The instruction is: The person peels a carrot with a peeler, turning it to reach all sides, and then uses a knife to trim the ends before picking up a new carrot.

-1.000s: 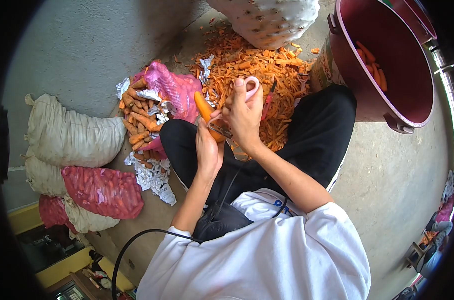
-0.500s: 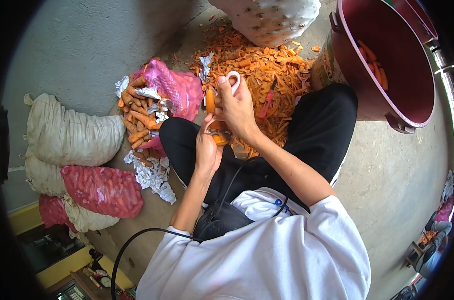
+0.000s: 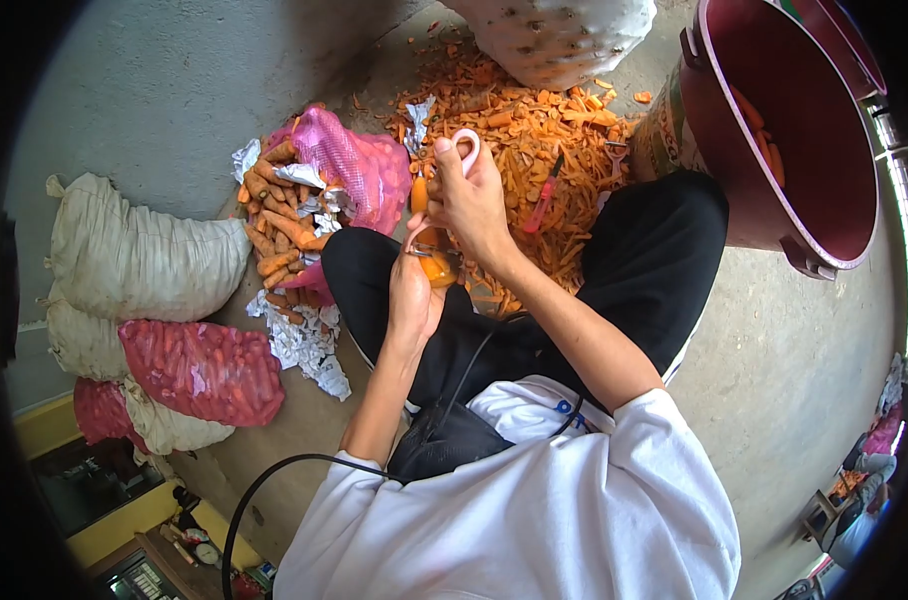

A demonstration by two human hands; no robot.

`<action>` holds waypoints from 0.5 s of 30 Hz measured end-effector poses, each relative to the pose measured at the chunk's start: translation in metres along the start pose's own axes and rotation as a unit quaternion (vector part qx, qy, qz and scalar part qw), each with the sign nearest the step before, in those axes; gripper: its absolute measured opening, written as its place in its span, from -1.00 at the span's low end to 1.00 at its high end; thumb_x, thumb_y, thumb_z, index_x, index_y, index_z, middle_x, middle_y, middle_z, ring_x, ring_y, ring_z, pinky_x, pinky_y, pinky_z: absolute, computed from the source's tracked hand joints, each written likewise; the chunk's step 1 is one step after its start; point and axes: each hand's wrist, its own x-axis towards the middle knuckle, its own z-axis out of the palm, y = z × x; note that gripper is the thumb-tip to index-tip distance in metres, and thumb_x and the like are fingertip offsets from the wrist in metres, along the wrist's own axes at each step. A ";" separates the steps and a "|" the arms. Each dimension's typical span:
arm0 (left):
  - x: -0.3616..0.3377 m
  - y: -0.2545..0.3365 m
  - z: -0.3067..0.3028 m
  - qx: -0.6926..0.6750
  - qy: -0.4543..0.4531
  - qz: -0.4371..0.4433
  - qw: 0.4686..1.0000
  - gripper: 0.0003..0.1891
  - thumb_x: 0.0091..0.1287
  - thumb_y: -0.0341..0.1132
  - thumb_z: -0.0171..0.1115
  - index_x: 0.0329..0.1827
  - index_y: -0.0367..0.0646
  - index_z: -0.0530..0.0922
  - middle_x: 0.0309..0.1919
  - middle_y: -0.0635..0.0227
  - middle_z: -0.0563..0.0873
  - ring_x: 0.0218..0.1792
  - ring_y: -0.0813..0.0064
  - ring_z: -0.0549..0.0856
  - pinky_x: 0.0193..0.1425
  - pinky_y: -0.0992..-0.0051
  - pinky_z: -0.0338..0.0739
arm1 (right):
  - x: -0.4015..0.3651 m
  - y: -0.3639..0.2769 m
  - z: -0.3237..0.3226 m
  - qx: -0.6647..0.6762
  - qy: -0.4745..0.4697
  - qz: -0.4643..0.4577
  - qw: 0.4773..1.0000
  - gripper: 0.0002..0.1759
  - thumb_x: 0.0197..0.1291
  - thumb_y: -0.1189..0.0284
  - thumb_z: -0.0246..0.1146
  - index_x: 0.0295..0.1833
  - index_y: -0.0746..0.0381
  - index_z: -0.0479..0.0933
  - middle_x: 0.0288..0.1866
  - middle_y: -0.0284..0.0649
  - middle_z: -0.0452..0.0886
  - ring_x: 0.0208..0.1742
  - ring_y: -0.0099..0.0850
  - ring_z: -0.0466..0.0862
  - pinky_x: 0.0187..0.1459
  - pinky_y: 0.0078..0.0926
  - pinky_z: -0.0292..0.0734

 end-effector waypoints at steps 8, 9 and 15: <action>-0.016 -0.008 -0.012 0.005 -0.069 -0.079 0.994 -0.63 0.51 -0.08 -0.21 0.12 -0.16 0.39 -0.13 0.26 0.59 -0.21 0.44 0.62 -0.32 0.41 0.57 | 0.014 0.004 -0.011 -0.062 0.049 -0.067 0.995 -0.76 0.38 0.25 0.08 -0.23 0.11 0.21 -0.62 -0.49 0.24 -0.73 -0.71 0.19 -0.72 -0.72 0.14; -0.020 -0.010 -0.011 0.003 -0.083 -0.106 0.991 -0.64 0.52 -0.08 -0.24 0.08 -0.14 0.39 -0.21 0.27 0.61 -0.29 0.42 0.63 -0.38 0.43 0.55 | 0.030 0.004 -0.024 -0.060 0.035 -0.112 0.991 -0.74 0.36 0.22 0.10 -0.23 0.11 0.22 -0.62 -0.49 0.24 -0.74 -0.71 0.21 -0.73 -0.71 0.20; -0.031 -0.001 -0.005 0.041 -0.105 -0.118 0.987 -0.53 0.51 0.00 -0.24 0.18 -0.22 0.36 -0.29 0.21 0.59 -0.35 0.45 0.62 -0.40 0.44 0.54 | 0.088 0.012 -0.042 -0.191 0.081 -0.117 0.971 -0.72 0.36 0.22 0.07 -0.10 0.19 0.23 -0.54 -0.32 0.36 -0.65 -0.54 0.42 -0.65 -0.54 0.44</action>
